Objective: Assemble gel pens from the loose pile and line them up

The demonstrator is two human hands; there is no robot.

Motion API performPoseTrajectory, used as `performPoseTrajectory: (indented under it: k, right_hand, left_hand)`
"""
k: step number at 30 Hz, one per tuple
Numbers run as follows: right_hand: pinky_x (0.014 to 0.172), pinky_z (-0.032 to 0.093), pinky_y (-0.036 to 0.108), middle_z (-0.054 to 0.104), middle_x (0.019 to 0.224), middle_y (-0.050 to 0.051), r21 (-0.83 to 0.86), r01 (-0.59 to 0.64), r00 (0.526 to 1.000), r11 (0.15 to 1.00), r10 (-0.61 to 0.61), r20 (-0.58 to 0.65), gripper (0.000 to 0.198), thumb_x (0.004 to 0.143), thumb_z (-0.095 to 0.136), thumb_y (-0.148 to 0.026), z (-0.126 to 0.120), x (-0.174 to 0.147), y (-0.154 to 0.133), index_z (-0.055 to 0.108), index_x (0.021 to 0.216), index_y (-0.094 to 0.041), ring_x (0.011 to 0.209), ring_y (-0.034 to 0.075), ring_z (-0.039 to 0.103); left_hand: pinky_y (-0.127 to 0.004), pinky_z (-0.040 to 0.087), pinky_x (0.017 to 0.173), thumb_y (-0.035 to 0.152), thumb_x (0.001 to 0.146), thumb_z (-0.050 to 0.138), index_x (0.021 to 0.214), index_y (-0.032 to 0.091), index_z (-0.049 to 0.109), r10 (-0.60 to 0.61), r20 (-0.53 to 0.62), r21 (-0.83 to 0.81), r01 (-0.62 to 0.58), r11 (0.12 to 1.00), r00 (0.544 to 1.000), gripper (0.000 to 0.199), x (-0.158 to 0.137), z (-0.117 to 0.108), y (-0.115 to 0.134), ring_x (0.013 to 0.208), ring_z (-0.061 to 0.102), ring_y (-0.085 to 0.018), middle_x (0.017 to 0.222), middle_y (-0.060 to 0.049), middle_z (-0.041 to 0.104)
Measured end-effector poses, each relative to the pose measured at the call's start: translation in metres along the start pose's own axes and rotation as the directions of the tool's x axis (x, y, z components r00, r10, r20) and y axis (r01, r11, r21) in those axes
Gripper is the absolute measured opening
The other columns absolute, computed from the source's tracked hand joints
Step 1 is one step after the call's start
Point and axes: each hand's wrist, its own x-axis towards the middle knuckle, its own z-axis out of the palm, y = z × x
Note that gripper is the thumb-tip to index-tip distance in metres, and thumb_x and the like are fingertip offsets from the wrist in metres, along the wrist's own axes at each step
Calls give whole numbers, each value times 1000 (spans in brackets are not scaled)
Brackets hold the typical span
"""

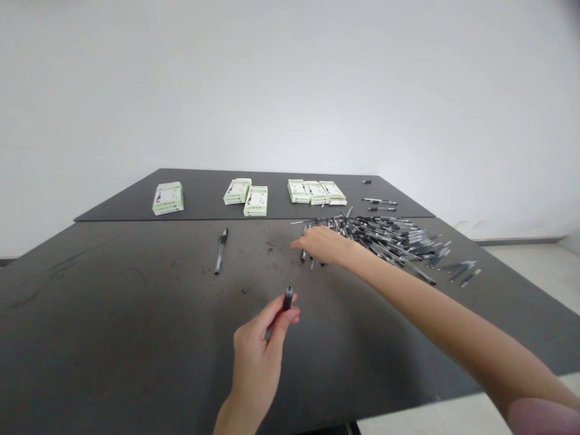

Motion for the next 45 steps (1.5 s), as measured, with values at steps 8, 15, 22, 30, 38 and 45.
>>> performPoseTrajectory:
  k: [8, 15, 22, 30, 38, 45]
  right_hand:
    - [65, 47, 29, 70, 86, 13, 10, 25, 998, 1000, -25, 52, 31, 84, 47, -7, 17, 7, 0, 66, 104, -21, 87, 27, 66]
    - [64, 44, 26, 69, 81, 11, 18, 47, 999, 999, -48, 23, 25, 83, 47, -8, 25, 13, -3, 66, 95, -20, 85, 24, 66]
    - [61, 37, 26, 67, 76, 12, 26, -39, 989, 999, 42, -145, 24, 90, 41, -17, -3, 11, 3, 55, 110, -16, 77, 23, 64]
    - [61, 33, 24, 55, 58, -1, 463, -37, 710, 886, 349, -611, 30, 94, 35, -34, -61, 38, 6, 48, 109, -12, 55, 12, 50]
    - [67, 38, 23, 63, 74, 6, 622, -90, 920, 778, 304, -246, 25, 87, 49, -31, -48, 102, -20, 61, 87, -9, 70, 13, 56]
    - [60, 47, 25, 62, 69, 4, 671, -218, 956, 709, 292, 2, 32, 91, 44, -34, -16, 139, -33, 62, 85, -9, 60, 12, 58]
  left_hand:
    - [-17, 55, 67, 27, 83, 55, 95, 23, 68, 33, 6, -22, -33, 999, 999, 18, -2, 0, -1, 68, 70, -11, 76, 3, 74]
    - [-14, 53, 65, 26, 82, 56, 93, 24, 68, 85, 3, 9, -85, 996, 996, 17, -2, -1, -2, 67, 70, -9, 75, 5, 74]
    - [-17, 54, 64, 28, 82, 55, 93, 23, 69, 83, 14, 1, -83, 997, 996, 18, -3, 0, -2, 66, 70, -12, 75, 2, 74]
    - [-18, 55, 62, 27, 83, 54, 92, 22, 69, 75, 44, -32, -74, 997, 996, 18, -5, -1, 0, 65, 70, -12, 74, 2, 74]
    - [-16, 54, 64, 24, 83, 54, 91, 23, 69, 107, 60, -57, -104, 993, 992, 16, -7, -1, -3, 64, 69, -10, 74, 3, 73]
    - [-17, 53, 62, 23, 82, 55, 90, 22, 69, 127, 72, -54, -123, 991, 989, 16, -7, -3, 1, 63, 68, -11, 73, 2, 73]
